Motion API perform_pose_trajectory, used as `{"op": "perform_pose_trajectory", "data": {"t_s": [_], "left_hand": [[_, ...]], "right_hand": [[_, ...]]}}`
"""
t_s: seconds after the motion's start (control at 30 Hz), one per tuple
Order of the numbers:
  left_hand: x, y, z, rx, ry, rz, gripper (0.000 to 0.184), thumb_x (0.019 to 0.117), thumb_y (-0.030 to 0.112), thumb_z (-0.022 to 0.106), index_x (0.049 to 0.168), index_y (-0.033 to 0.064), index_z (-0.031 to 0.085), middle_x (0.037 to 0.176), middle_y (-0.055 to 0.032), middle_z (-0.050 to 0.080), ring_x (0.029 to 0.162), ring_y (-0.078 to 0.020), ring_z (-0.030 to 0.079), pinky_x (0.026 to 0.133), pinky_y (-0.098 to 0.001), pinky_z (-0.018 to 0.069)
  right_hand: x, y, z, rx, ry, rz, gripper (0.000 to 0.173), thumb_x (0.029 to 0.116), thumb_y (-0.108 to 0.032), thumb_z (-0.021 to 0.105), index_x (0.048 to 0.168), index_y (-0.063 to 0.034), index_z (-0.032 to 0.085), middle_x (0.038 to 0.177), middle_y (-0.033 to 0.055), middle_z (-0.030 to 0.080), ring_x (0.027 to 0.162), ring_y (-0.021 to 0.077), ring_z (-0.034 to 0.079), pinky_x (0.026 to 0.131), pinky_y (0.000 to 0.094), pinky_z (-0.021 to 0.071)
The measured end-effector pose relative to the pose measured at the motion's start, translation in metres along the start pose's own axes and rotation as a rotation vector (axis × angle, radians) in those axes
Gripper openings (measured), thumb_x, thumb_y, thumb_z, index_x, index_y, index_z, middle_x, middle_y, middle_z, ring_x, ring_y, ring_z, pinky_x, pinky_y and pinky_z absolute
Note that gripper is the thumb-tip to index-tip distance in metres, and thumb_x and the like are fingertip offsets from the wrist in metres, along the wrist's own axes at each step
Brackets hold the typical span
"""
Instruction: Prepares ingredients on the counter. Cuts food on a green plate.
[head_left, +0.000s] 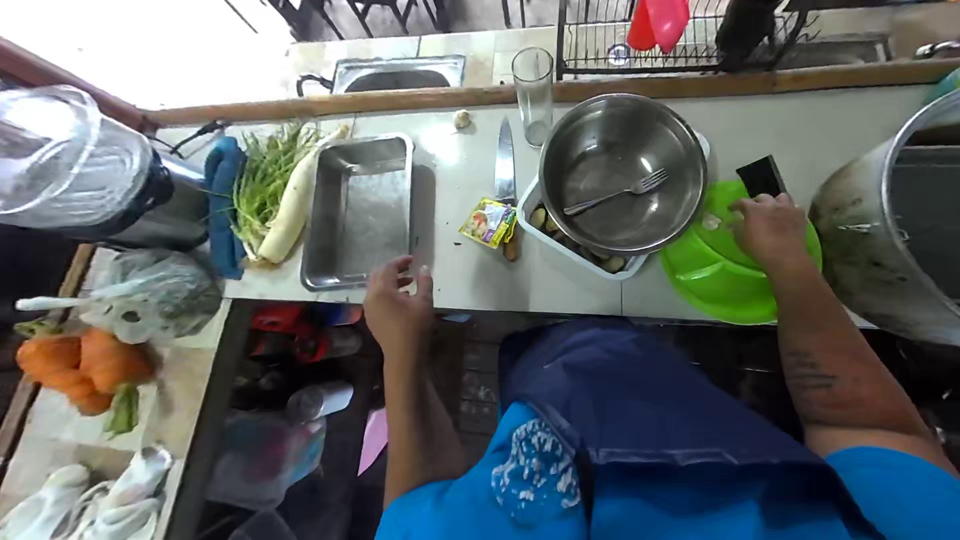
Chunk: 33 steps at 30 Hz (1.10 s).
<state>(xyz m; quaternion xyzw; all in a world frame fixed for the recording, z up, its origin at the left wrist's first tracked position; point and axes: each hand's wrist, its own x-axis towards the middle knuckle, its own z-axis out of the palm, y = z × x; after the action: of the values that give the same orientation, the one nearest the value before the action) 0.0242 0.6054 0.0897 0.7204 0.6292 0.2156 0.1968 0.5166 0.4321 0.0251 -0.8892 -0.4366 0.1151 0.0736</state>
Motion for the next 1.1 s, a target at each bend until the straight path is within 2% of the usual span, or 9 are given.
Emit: {"op": "perform_pose_trajectory", "data": {"t_s": [0.23, 0.47, 0.6, 0.7, 0.8, 0.87, 0.93, 1.0, 1.1], "left_hand": [[0.019, -0.012, 0.003, -0.03, -0.062, 0.053, 0.036, 0.1011, 0.021, 0.065, 0.131, 0.001, 0.064, 0.131, -0.0241, 0.063, 0.114, -0.0342, 0.066, 0.095, -0.0503, 0.0547], [0.046, -0.011, 0.007, -0.032, -0.327, 0.209, 0.045, 0.099, 0.012, 0.065, 0.142, 0.0017, 0.054, 0.142, -0.0259, 0.055, 0.119, -0.0399, 0.063, 0.095, -0.0562, 0.054], [0.083, -0.001, 0.035, 0.024, -0.548, 0.354, 0.073, 0.0822, -0.004, 0.075, 0.149, 0.0061, 0.049, 0.15, -0.0279, 0.044, 0.13, -0.0463, 0.054, 0.102, -0.0615, 0.0495], [0.107, 0.009, 0.061, 0.077, -0.674, 0.456, 0.098, 0.071, -0.007, 0.083, 0.157, 0.0121, 0.04, 0.163, -0.0284, 0.025, 0.141, -0.0522, 0.039, 0.107, -0.0658, 0.0435], [0.127, 0.017, 0.087, 0.202, -0.75, 0.587, 0.115, 0.0643, -0.002, 0.09, 0.162, 0.0165, 0.031, 0.169, -0.0235, 0.012, 0.149, -0.0542, 0.023, 0.113, -0.0701, 0.0329], [0.139, 0.022, 0.097, 0.281, -0.805, 0.627, 0.117, 0.0673, 0.005, 0.092, 0.164, 0.0197, 0.027, 0.172, -0.0168, 0.008, 0.152, -0.0547, 0.012, 0.111, -0.0795, 0.0229], [0.149, 0.022, 0.104, 0.317, -0.85, 0.667, 0.112, 0.0738, 0.013, 0.09, 0.164, 0.0216, 0.025, 0.173, -0.0099, 0.013, 0.154, -0.0523, 0.009, 0.107, -0.0838, 0.0199], [0.154, 0.025, 0.112, 0.305, -0.875, 0.743, 0.108, 0.0761, 0.016, 0.089, 0.164, 0.0201, 0.026, 0.17, -0.0098, 0.023, 0.154, -0.0512, 0.013, 0.106, -0.0844, 0.0221], [0.162, 0.023, 0.119, 0.262, -0.871, 0.826, 0.108, 0.0735, 0.015, 0.09, 0.162, 0.0166, 0.029, 0.165, -0.0186, 0.032, 0.149, -0.0539, 0.024, 0.103, -0.0811, 0.0321]], "right_hand": [[0.002, -0.04, 0.009, 0.079, -0.154, 0.156, 0.044, 0.0996, -0.012, 0.062, 0.143, -0.0048, 0.058, 0.14, 0.0345, 0.052, 0.124, 0.0552, 0.055, 0.096, 0.0742, 0.0451], [-0.003, -0.059, 0.001, 0.024, -0.158, 0.12, 0.035, 0.1028, -0.018, 0.063, 0.131, 0.0029, 0.065, 0.132, 0.037, 0.059, 0.127, 0.0563, 0.053, 0.101, 0.0745, 0.0411], [0.0, -0.06, 0.001, 0.024, -0.102, 0.179, 0.03, 0.1013, -0.017, 0.064, 0.122, 0.0047, 0.068, 0.125, 0.038, 0.061, 0.122, 0.0579, 0.056, 0.096, 0.0771, 0.0431], [-0.004, -0.052, -0.001, 0.179, 0.013, 0.262, 0.033, 0.103, -0.017, 0.06, 0.128, 0.0034, 0.066, 0.124, 0.0382, 0.062, 0.121, 0.0591, 0.056, 0.099, 0.0776, 0.0397], [-0.023, -0.038, -0.008, 0.472, 0.164, 0.356, 0.042, 0.1026, -0.027, 0.062, 0.135, -0.0007, 0.061, 0.128, 0.0315, 0.063, 0.115, 0.0459, 0.063, 0.099, 0.0659, 0.0464], [-0.042, -0.04, -0.014, 0.725, 0.293, 0.429, 0.045, 0.1004, -0.031, 0.065, 0.137, -0.0061, 0.058, 0.125, 0.0162, 0.064, 0.102, 0.0233, 0.066, 0.092, 0.045, 0.0541], [-0.066, -0.072, -0.032, 1.026, 0.412, 0.465, 0.035, 0.1015, -0.023, 0.061, 0.133, -0.0102, 0.056, 0.109, -0.0007, 0.063, 0.085, 0.0068, 0.065, 0.08, 0.0286, 0.0574], [-0.101, -0.101, -0.054, 1.264, 0.424, 0.362, 0.019, 0.1055, -0.019, 0.051, 0.124, -0.0154, 0.056, 0.101, -0.0075, 0.065, 0.084, 0.0051, 0.066, 0.078, 0.027, 0.0586], [-0.153, -0.143, -0.076, 1.45, 0.314, 0.056, 0.02, 0.1062, -0.026, 0.046, 0.115, -0.0215, 0.063, 0.107, -0.008, 0.071, 0.088, 0.0048, 0.07, 0.076, 0.0228, 0.0606]]}}
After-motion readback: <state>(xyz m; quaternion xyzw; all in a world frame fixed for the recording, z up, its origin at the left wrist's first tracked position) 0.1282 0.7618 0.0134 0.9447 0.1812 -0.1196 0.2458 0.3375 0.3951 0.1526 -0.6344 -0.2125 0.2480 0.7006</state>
